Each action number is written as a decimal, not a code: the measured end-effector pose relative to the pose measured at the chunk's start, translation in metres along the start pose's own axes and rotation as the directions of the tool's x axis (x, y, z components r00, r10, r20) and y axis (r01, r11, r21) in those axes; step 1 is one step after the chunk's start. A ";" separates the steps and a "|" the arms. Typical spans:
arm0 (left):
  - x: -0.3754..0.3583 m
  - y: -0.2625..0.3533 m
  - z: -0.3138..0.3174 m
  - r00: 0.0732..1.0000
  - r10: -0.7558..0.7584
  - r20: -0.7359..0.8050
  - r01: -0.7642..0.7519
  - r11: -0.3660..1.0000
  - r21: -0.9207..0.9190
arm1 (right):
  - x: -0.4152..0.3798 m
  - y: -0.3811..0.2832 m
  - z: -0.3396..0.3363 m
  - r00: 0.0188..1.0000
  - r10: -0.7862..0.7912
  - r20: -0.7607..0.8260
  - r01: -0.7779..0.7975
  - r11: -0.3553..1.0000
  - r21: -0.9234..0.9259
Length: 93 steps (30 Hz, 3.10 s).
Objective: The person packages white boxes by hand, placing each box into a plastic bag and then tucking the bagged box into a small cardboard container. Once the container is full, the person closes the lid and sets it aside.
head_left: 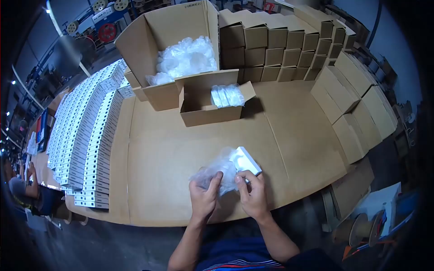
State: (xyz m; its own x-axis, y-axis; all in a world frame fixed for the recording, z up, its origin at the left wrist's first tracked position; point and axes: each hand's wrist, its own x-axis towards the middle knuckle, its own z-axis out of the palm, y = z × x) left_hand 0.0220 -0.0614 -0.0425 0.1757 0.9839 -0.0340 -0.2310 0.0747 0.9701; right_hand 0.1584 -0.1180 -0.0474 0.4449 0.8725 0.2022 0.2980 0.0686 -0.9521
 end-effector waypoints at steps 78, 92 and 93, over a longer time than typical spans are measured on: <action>-0.015 -0.007 -0.031 0.951 0.092 0.295 -0.196 0.917 0.347 | 0.061 -0.055 -0.053 0.712 -0.617 0.336 0.612 0.779 0.134; -0.013 0.000 -0.037 0.962 -0.047 0.269 -0.053 0.935 0.352 | 0.061 -0.021 -0.017 0.855 -0.364 0.371 0.293 0.927 0.234; -0.012 -0.001 -0.038 0.955 -0.053 0.291 -0.056 0.933 0.355 | 0.062 -0.021 -0.018 0.865 -0.347 0.364 0.271 0.931 0.244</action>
State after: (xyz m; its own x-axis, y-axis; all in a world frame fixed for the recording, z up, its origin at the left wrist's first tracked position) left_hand -0.0166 -0.0675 -0.0519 0.4581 0.8888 -0.0138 0.1145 -0.0436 0.9925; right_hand 0.1949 -0.0737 -0.0112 -0.0257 0.9065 0.4215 0.1924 0.4182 -0.8877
